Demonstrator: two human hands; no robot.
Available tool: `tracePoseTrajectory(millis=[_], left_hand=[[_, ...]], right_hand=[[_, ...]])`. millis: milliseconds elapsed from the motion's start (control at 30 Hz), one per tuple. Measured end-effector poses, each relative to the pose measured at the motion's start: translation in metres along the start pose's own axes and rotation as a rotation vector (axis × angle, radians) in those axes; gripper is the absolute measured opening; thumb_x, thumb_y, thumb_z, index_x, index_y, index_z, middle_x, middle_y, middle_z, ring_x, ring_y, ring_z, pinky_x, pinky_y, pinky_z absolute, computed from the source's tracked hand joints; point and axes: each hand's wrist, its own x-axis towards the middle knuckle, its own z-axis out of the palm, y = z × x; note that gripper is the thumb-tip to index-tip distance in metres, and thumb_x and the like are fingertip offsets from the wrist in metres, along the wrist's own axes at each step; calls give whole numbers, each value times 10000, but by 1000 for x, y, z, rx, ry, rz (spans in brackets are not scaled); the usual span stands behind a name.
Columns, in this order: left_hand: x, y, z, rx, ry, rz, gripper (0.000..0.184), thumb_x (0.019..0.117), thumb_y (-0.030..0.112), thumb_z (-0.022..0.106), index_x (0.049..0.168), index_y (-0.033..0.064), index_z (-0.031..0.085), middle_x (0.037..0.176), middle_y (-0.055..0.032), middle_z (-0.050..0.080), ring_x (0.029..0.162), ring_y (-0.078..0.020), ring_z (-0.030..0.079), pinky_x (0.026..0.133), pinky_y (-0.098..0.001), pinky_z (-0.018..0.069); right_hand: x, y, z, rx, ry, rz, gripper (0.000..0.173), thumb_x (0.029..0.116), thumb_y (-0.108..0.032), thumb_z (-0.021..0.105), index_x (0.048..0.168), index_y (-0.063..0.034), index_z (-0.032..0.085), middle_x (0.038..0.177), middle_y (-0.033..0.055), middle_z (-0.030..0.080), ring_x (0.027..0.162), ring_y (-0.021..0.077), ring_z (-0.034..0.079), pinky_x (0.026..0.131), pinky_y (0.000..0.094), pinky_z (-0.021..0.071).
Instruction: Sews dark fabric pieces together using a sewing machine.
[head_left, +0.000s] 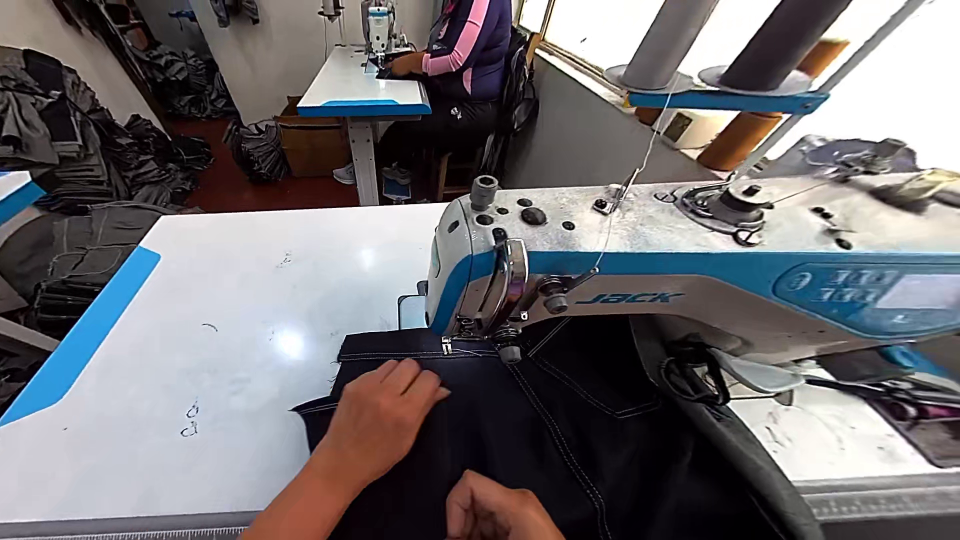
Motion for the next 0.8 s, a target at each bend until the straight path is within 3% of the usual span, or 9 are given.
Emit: tracePoseTrajectory(millis=[67,100,133,200,267,400,500,667,800], left_hand=[[16,5,39,-92,-66,41,297,1037,281,543,912,82,724,811,-59,661,736,-198,682,599,-322,567],[18,6,53,-118,-99,33,299,1038,283,542,920,76,723,835,-68,672,761,-204,696,620,-332,582],[18,5,64,-135,-124,10,309,1040,293,539,916,72,717,831,-68,661,751,-202,688,618,-334,581],[14,5,72,-130,-128,-54,336,1030,333,542,895,76,712,795,-56,642,717,-187,675,606,-315,572],[11,6,71,-121,-134,-107,341,1022,353,546,911,78,715,801,-49,646,724,-174,676,628,-293,574],[10,8,68,-141,-142,-138,334,1030,334,512,938,89,719,801,-41,651,723,-165,662,646,-275,562],[12,7,67,-141,-127,-139,299,1010,316,519,958,94,712,795,-41,658,718,-162,665,643,-267,557],[10,4,69,-191,-131,-172,287,996,329,546,928,113,721,783,-21,647,711,-132,655,642,-247,549],[15,5,62,-280,-223,-297,295,984,355,572,946,117,742,836,-30,687,785,-149,684,708,-293,565]], right_hand=[[-7,9,-32,-155,99,1,128,984,-111,641,1042,1,620,768,52,695,625,112,692,576,302,605],[-8,18,-49,-364,196,-72,175,1002,-182,639,1063,-19,648,813,35,721,696,93,709,635,282,608],[-7,31,-65,-624,304,-163,237,1011,-270,631,1088,-54,689,915,25,746,849,95,721,764,283,603],[-5,64,-96,-1035,357,-280,440,1047,-474,502,1228,-118,687,1262,59,721,1254,234,644,1071,445,501],[-12,82,-111,-1201,261,-226,700,1040,-645,307,1431,-139,592,1505,51,573,1425,282,504,1153,538,402],[-21,76,-120,-1216,147,-139,769,1035,-676,204,1525,-166,506,1585,8,484,1474,264,440,1181,586,329],[-3,56,-111,-1098,269,-155,703,1053,-635,258,1415,-161,631,1485,18,594,1435,328,486,1145,716,270],[38,68,-73,-1132,361,-93,909,994,-746,161,1471,-91,572,1542,74,532,1505,355,373,1173,743,179],[42,79,-71,-1270,359,-102,1006,951,-803,122,1491,-63,537,1548,91,522,1495,361,388,1171,730,199]])
